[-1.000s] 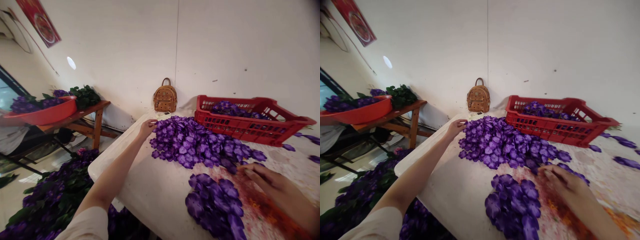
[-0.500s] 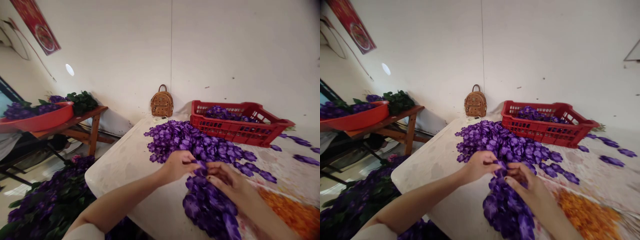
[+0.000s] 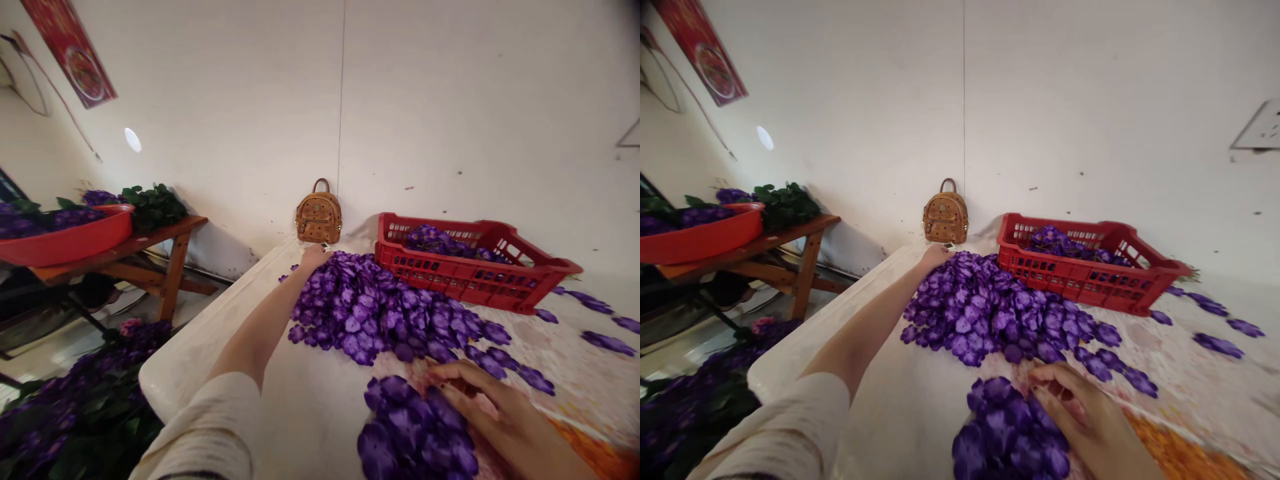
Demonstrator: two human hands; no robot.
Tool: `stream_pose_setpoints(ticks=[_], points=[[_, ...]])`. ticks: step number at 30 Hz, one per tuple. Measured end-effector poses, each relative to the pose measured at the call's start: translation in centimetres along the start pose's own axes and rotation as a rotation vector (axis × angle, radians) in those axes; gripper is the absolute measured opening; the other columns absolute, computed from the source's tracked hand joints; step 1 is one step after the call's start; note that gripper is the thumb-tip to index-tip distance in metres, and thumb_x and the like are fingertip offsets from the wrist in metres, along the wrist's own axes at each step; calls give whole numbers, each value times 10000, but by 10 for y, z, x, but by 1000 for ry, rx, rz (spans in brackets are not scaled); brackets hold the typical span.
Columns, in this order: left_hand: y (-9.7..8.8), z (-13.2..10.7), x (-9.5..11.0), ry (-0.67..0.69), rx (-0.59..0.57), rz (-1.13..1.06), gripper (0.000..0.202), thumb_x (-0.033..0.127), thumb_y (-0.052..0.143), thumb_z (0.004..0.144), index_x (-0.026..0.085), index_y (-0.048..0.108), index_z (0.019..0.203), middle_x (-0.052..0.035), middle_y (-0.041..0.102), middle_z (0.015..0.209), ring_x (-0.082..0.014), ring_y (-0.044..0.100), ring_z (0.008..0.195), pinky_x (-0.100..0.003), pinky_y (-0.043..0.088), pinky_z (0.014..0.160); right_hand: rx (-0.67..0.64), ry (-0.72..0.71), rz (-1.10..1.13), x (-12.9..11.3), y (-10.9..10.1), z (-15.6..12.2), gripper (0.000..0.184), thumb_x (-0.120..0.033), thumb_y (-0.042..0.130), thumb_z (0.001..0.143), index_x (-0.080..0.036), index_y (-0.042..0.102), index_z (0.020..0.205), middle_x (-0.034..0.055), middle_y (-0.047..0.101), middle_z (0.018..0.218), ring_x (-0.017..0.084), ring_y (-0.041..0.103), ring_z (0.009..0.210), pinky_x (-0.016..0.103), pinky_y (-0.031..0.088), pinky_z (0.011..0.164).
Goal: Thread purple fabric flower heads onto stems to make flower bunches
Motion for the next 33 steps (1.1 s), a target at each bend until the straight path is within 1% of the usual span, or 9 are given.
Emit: stream_pose_setpoints(ticks=[4,8,11,14,17,21,24,28,33], points=[[46,38,-6,-132,-77,32,245,326,805,823,98,751,897,-207,751,1063,-372,683,1146,-418,522,953,-32,-15,-39,12,-4,2,420,-599,540,940,-290,816,1007,97,814,1053,292,774,980,364,637,830],[77,54,-2,-145,-132,-30,364,371,682,967,151,650,1255,-129,655,1287,-262,660,1142,-455,571,961,-21,-27,-78,23,-5,-1,397,-587,538,953,-305,810,1015,73,817,1024,273,781,939,324,633,805],[85,59,-1,-118,-166,-111,277,352,691,961,159,692,1161,-99,692,1182,-223,674,1045,-389,585,896,28,-18,-79,26,-11,-4,391,-595,554,945,-306,810,1001,65,819,1001,268,783,913,305,630,779],[78,57,1,-82,-168,-231,190,321,786,855,135,756,872,-40,723,824,-190,672,851,-277,540,757,20,-40,-74,24,-13,-6,387,-590,545,955,-314,810,1012,56,820,1001,262,783,911,299,628,774],[58,45,5,-44,-157,-393,267,397,776,840,130,768,838,-6,669,664,-143,623,664,-241,480,640,-4,-74,-86,19,-12,-8,387,-599,543,954,-328,812,1015,44,820,968,246,786,872,290,629,740],[27,16,7,-6,-170,-557,395,506,798,813,118,760,877,-40,688,718,-109,585,609,-238,471,623,99,-78,-79,7,-17,-8,497,-690,504,930,-307,820,952,70,825,930,268,793,843,329,647,731],[11,-6,5,23,-193,-605,437,549,805,788,118,771,852,-60,718,762,-108,580,621,-229,450,609,104,-96,-82,-3,-15,-8,511,-702,502,921,-307,827,938,78,832,939,285,801,859,356,658,748],[3,-29,3,69,-220,-606,424,543,782,794,122,805,841,-74,765,832,-100,541,604,-217,381,559,98,-91,-85,-5,-15,-7,502,-692,513,917,-307,829,971,81,834,1012,301,800,915,383,661,781],[-4,-42,-1,95,-218,-557,407,535,752,816,133,810,826,-81,769,818,-124,574,629,-229,408,580,37,-74,-94,3,-10,-5,485,-652,501,929,-291,822,969,82,831,1026,310,789,934,424,648,824]])
Point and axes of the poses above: each hand's wrist, its own z-axis towards the middle knuckle, its own y-axis out of the palm, x = y × z, the point moved 9 cm from there along z, towards the middle knuckle
